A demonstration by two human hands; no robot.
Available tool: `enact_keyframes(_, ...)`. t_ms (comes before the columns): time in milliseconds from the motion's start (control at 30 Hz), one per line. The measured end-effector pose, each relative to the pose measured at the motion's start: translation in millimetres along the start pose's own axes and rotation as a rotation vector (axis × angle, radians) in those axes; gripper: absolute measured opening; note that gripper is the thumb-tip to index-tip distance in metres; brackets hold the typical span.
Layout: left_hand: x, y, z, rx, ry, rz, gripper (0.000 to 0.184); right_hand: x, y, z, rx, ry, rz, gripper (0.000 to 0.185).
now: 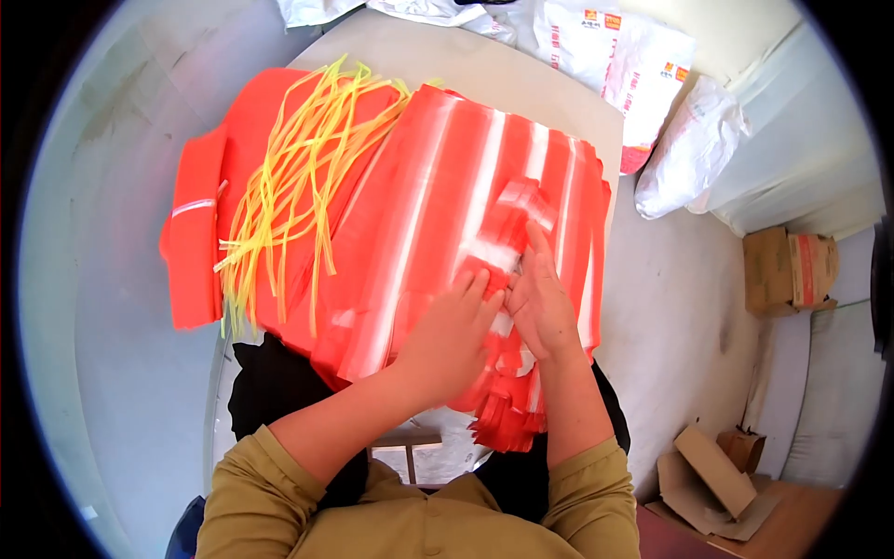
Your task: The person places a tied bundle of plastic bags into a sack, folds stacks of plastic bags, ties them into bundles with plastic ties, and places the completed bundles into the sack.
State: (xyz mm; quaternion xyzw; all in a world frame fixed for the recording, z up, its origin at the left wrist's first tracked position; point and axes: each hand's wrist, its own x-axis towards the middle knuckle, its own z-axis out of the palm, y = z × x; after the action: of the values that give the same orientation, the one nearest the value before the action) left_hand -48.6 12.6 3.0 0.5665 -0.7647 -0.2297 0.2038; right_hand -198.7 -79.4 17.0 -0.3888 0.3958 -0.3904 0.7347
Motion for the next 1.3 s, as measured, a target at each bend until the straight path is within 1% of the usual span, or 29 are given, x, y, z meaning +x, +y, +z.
enact_keyframes(67,-1.7,-0.2,-3.5,0.017,-0.041,0.022,0.071,6.6,1.3,1.1,-0.016,0.019,-0.012,0.060)
enact_keyframes(167,-6.7,-5.8,5.1,0.020,0.007,0.095,0.066,21.5,8.7,-7.8,-0.068,0.042,-0.011,0.056)
enact_keyframes(233,-9.6,-6.2,3.3,0.029,0.003,0.118,0.065,31.8,8.8,-8.0,-0.161,0.073,-0.028,0.055)
enact_keyframes(333,-12.0,-7.4,3.7,0.029,0.012,0.143,0.064,54.3,6.4,-10.3,-0.216,0.091,-0.046,0.054)
enact_keyframes(400,-13.8,-10.7,5.5,0.024,0.017,0.152,0.064,61.3,-6.8,-1.4,-0.135,0.148,0.014,0.053)
enact_keyframes(467,-14.6,-13.4,8.7,0.015,0.018,0.157,0.064,72.1,-15.3,4.8,-0.093,0.175,0.030,0.051)
enact_keyframes(633,-15.8,-13.1,8.0,0.032,0.005,0.151,0.067,87.4,-32.4,8.8,-0.132,0.142,-0.020,0.047)
enact_keyframes(700,-15.7,-12.9,9.6,0.035,0.002,0.152,0.068,98.9,-15.6,-10.6,-0.135,0.208,-0.179,0.046)
enact_keyframes(767,-15.4,-13.0,10.9,0.031,-0.003,0.148,0.068,98.2,-10.0,-17.2,-0.357,0.175,-0.365,0.047)
enact_keyframes(867,-16.1,-12.8,12.6,0.032,0.032,0.156,0.065,61.9,2.8,-18.7,-1.017,-0.042,-0.670,0.049)
enact_keyframes(933,-15.7,-11.5,9.5,0.062,0.007,0.140,0.062,39.0,9.8,-16.6,-1.460,-0.201,-0.862,0.052)
enact_keyframes(1033,-14.6,-9.8,6.9,0.047,-0.037,0.123,0.058,16.7,10.6,0.6,-1.667,-0.329,-0.632,0.061)
enact_keyframes(1067,-14.6,-9.9,6.5,0.034,-0.053,0.116,0.056,17.1,9.6,0.0,-1.655,-0.328,-0.601,0.060)
enact_keyframes(1100,-14.6,-10.8,8.0,0.029,-0.020,0.132,0.057,19.7,8.7,-0.5,-1.642,-0.328,-0.570,0.060)
enact_keyframes(1167,-15.1,-14.1,13.1,0.022,0.046,0.162,0.060,30.1,7.1,-2.2,-1.635,-0.322,-0.540,0.060)
enact_keyframes(1233,-15.6,-13.0,11.2,0.043,0.012,0.141,0.061,48.0,4.4,-6.0,-1.649,-0.313,-0.540,0.063)
enact_keyframes(1300,-15.3,-12.0,7.1,0.063,-0.025,0.128,0.062,63.6,0.3,-8.1,-1.728,-0.277,-0.530,0.065)
